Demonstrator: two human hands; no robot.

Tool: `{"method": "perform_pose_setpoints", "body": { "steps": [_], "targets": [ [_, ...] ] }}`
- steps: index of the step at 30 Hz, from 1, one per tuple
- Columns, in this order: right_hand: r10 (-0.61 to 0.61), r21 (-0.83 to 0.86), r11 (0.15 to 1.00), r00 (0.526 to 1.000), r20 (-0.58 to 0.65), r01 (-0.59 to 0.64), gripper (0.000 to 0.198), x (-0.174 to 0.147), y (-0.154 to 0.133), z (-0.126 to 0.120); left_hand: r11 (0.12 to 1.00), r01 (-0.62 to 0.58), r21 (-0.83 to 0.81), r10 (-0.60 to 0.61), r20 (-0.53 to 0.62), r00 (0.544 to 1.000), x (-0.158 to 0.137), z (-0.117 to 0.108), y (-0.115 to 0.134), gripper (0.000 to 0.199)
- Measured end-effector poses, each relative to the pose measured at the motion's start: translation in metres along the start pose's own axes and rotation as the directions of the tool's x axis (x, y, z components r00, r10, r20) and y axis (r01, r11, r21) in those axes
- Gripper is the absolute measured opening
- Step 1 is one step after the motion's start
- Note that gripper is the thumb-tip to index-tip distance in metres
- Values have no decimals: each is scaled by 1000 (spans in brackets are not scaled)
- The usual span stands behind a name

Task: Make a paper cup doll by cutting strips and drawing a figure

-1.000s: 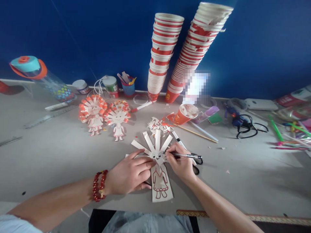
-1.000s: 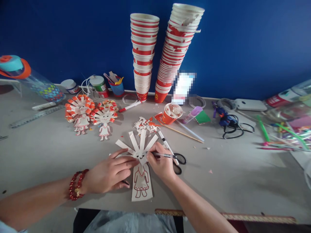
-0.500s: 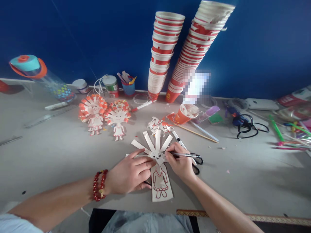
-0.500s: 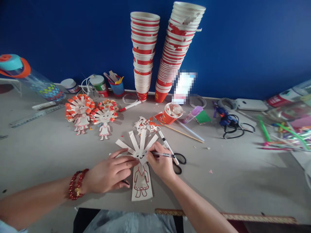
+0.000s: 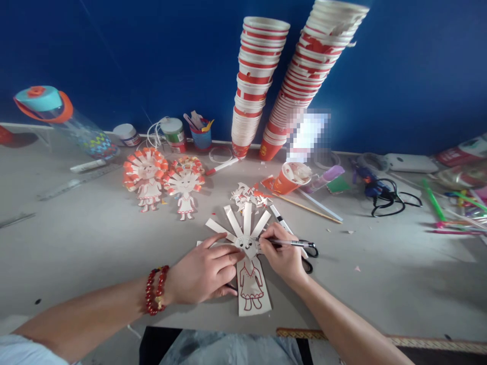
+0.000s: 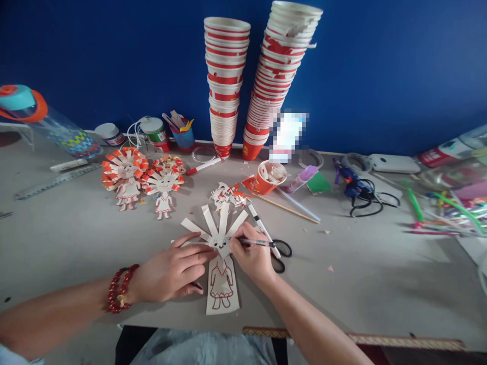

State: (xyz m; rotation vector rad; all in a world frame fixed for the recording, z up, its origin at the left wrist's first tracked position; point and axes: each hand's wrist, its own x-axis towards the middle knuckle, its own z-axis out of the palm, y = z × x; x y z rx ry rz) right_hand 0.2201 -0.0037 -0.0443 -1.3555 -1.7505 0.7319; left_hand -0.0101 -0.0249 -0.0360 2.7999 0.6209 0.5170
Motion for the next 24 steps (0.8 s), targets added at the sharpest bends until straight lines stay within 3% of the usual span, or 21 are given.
{"method": "perform_pose_setpoints", "body": {
  "steps": [24],
  "targets": [
    [-6,5,1000,1000,-17,6,14,0,2,2,1000,0,-2,0,2,1000,0,-1,0,37]
  ]
}}
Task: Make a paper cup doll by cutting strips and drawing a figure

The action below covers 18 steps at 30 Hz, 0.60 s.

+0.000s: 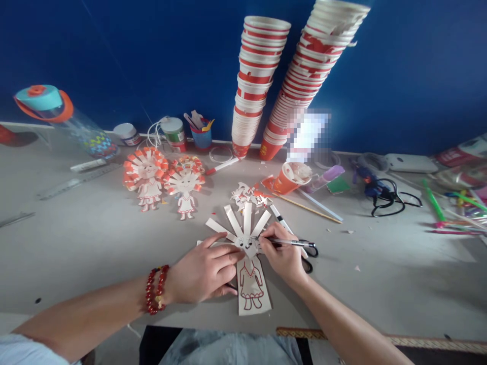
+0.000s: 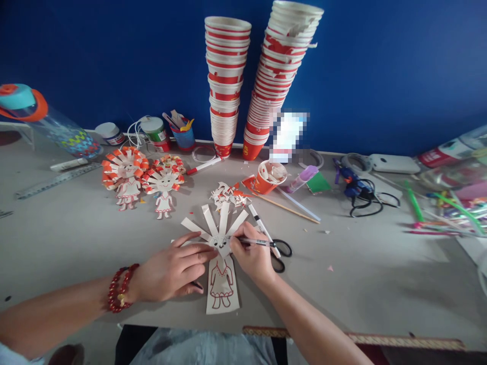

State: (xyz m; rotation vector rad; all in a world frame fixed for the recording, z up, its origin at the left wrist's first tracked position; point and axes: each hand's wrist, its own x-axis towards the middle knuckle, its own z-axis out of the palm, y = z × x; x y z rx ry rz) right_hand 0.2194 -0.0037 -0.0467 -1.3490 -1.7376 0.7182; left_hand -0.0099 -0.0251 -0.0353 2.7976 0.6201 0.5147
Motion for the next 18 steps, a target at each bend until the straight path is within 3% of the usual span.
{"method": "perform_pose_setpoints", "body": {
  "steps": [18],
  "targets": [
    [-28,36,999,1000,10,28,14,0,-4,-3,1000,-1,4,1,-4,1000,-1,0,0,39]
  ]
}}
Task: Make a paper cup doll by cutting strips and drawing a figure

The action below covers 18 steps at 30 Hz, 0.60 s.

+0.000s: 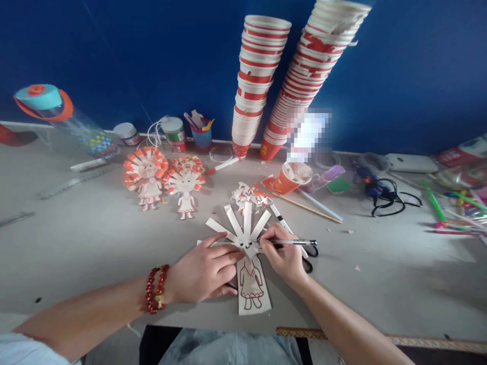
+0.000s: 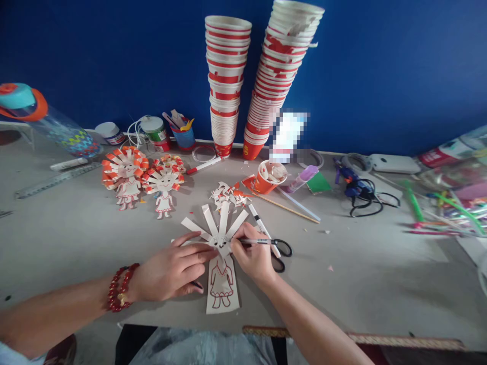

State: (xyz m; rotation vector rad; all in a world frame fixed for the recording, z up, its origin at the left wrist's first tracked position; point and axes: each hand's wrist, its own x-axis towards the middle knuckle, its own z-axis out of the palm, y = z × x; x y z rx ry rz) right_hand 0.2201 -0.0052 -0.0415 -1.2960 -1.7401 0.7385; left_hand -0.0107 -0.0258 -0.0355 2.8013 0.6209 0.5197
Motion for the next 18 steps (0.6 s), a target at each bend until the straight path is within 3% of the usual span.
{"method": "perform_pose_setpoints", "body": {
  "steps": [18],
  "targets": [
    [-5,2,1000,1000,11,5,15,0,2,2,1000,2,-2,-2,4,1000,0,1,-1,36]
  ]
}}
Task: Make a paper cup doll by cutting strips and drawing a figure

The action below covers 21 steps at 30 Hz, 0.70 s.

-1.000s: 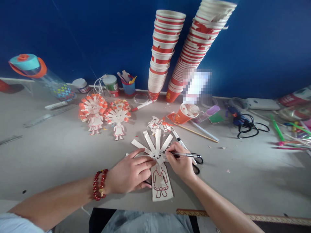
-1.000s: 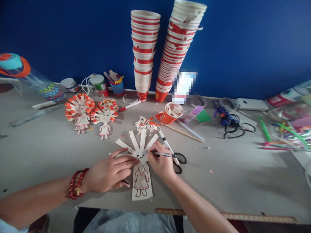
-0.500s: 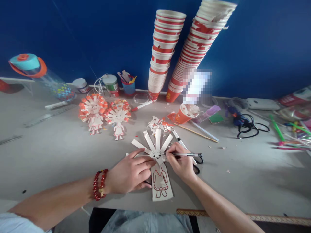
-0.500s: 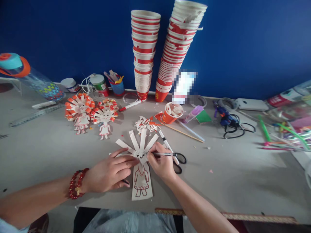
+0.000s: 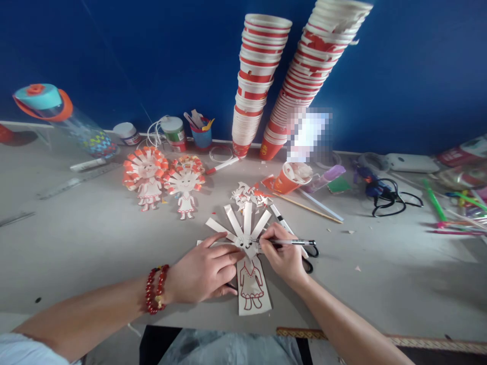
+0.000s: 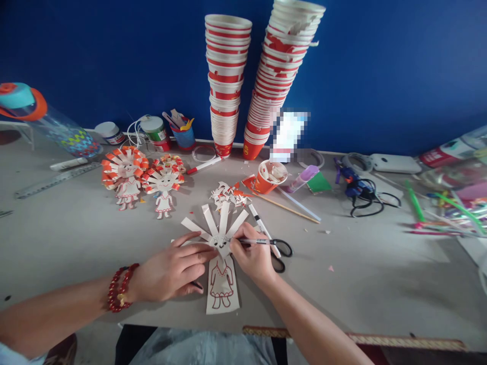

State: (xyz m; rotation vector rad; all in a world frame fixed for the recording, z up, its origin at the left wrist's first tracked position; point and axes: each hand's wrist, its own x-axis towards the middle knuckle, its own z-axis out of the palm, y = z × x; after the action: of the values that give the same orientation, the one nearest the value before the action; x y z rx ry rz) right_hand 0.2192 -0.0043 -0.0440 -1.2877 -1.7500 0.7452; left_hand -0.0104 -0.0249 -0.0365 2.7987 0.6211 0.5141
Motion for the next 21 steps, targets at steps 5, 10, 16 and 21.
{"method": "perform_pose_setpoints", "body": {
  "steps": [5,10,16,21],
  "targets": [
    [-3,-10,1000,1000,-13,3,16,0,0,0,1000,0,-2,0,-2,1000,0,1,0,37],
    [-8,0,1000,999,-37,8,15,-1,0,1,1000,0,3,0,-2,1000,0,1,0,38],
    [-15,-6,1000,1000,-18,15,15,-1,2,0,1000,-1,5,1,2,1000,0,1,0,40],
    [-8,-3,1000,1000,3,8,14,0,0,1,1000,0,4,0,-1,1000,0,1,0,39]
  ]
}}
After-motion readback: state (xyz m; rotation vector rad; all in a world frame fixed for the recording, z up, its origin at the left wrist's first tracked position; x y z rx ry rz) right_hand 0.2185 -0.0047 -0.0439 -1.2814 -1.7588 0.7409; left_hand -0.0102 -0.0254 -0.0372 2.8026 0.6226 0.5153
